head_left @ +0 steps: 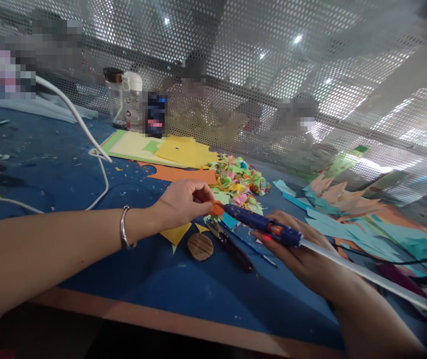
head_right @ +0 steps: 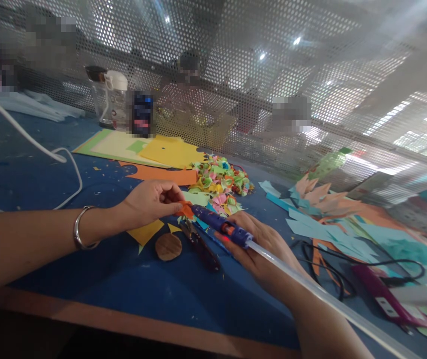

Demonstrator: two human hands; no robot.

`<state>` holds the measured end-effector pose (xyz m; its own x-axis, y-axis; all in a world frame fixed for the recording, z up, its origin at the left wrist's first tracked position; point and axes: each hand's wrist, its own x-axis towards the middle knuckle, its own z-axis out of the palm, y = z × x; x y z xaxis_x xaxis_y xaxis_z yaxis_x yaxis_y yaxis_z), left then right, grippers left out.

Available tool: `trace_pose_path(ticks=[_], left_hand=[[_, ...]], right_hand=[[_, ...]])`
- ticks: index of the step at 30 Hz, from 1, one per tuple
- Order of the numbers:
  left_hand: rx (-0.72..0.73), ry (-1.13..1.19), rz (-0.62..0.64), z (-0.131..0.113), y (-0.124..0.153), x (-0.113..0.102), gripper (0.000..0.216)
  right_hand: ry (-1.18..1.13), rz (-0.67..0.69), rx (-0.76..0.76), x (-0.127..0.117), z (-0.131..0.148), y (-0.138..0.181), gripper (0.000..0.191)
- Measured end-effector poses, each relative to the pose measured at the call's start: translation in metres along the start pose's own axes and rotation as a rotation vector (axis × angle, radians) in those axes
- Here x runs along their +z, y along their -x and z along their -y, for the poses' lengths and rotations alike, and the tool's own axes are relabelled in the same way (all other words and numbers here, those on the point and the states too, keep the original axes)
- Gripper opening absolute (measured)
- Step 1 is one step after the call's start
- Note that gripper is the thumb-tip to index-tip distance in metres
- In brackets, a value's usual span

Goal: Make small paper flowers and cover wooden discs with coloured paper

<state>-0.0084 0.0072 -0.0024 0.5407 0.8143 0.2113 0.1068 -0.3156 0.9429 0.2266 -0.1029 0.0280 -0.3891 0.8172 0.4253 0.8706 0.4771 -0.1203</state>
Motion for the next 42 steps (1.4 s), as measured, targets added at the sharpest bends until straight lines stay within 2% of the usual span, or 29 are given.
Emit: trace_pose_path(ticks=[13,30,36,39,42], left_hand=[[0.006,-0.014,0.009,0.002,0.000,0.000,0.011],[0.025,0.017,0.026,0.006,0.000,0.000,0.012],[-0.098,0.043,-0.009,-0.004,0.001,0.001,0.006],[-0.203,0.169,-0.051,-0.009,0.001,0.002,0.007],[-0.275,0.337,-0.091,-0.010,-0.001,0.003,0.010]], right_hand=[[-0.002,0.006,-0.006,-0.002,-0.001,-0.001,0.031],[-0.043,0.004,0.049,-0.001,-0.009,0.001,0.019],[0.047,-0.085,0.131,-0.004,-0.024,0.004,0.023],[0.195,-0.155,0.226,-0.009,-0.041,0.010,0.026],[0.275,-0.120,0.339,-0.014,-0.063,0.020,0.025]])
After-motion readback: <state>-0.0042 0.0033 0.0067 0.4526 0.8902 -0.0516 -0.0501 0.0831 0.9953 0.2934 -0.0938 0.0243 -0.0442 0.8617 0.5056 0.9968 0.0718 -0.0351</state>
